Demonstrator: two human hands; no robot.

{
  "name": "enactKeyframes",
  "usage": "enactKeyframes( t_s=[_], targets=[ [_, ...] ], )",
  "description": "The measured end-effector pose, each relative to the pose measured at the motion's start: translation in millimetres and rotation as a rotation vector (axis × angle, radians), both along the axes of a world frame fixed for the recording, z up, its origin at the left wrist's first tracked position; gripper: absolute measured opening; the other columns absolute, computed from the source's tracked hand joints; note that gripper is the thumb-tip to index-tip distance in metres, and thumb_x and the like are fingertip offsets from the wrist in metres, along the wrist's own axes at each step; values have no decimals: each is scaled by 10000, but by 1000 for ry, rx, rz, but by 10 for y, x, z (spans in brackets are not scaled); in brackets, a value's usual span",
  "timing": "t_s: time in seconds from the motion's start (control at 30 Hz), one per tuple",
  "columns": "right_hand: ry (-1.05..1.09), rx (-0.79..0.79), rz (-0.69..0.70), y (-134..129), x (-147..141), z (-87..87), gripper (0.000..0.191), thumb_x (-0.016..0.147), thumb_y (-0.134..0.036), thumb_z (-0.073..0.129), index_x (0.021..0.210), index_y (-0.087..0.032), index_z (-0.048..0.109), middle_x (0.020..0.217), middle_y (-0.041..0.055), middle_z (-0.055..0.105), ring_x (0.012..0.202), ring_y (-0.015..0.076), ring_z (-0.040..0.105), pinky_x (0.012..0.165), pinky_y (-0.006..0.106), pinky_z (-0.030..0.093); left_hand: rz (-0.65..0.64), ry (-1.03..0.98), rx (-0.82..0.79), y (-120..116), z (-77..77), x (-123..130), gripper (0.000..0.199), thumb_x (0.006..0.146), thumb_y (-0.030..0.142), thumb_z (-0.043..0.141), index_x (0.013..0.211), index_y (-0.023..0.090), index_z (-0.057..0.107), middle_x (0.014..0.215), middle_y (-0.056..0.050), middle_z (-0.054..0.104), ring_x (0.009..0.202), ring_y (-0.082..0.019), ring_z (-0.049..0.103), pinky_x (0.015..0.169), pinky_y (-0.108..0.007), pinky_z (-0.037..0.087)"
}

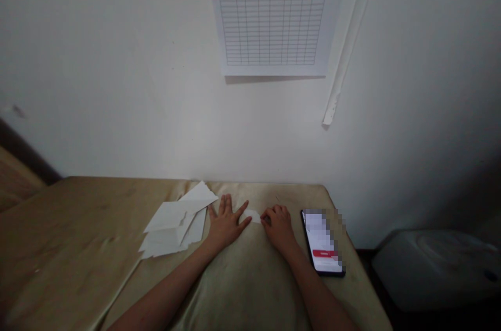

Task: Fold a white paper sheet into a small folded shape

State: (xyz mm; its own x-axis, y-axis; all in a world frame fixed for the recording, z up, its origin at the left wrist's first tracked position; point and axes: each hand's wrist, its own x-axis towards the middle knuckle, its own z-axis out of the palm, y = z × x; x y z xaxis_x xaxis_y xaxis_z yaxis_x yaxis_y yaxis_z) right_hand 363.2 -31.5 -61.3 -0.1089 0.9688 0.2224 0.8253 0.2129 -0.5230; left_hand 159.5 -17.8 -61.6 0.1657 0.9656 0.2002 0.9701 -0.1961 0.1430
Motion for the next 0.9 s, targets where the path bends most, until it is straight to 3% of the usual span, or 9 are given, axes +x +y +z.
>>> enactKeyframes(
  t_s=[0.3, 0.5, 0.7, 0.9],
  targets=[
    [8, -42, 54, 6, 59, 66, 170, 888, -213, 583, 981, -252, 720, 1081, 74, 645, 1137, 258, 497, 1008, 374, 364, 13, 2, 32, -11, -15, -4, 655, 891, 743, 409, 1478, 452, 400, 1621, -151, 296, 1510, -433, 160, 1100, -756, 9],
    [27, -58, 75, -13, 77, 80, 171, 889, -214, 585, 993, -247, 716, 1089, 69, 635, 1147, 248, 494, 1030, 366, 357, -16, -8, 72, -27, -3, -38, 577, 923, 644, 475, 1453, 417, 469, 1595, -137, 355, 1504, -416, 189, 1126, -732, 47],
    [42, -36, 75, -26, 89, 54, 174, 892, -210, 584, 988, -240, 726, 1076, 78, 632, 1131, 238, 503, 1019, 353, 369, -49, -116, 45, -52, 107, -52, 373, 944, 474, 568, 1308, 425, 626, 1564, -93, 388, 1470, -381, 260, 1135, -690, 177],
    [63, -2, 88, -28, 88, 40, 151, 886, -206, 598, 951, -231, 732, 1048, 79, 627, 1106, 241, 507, 1001, 366, 382, -79, -228, 49, -44, 174, -48, 205, 890, 307, 675, 1082, 308, 747, 1491, -86, 444, 1419, -335, 310, 1148, -642, 211]
  ],
)
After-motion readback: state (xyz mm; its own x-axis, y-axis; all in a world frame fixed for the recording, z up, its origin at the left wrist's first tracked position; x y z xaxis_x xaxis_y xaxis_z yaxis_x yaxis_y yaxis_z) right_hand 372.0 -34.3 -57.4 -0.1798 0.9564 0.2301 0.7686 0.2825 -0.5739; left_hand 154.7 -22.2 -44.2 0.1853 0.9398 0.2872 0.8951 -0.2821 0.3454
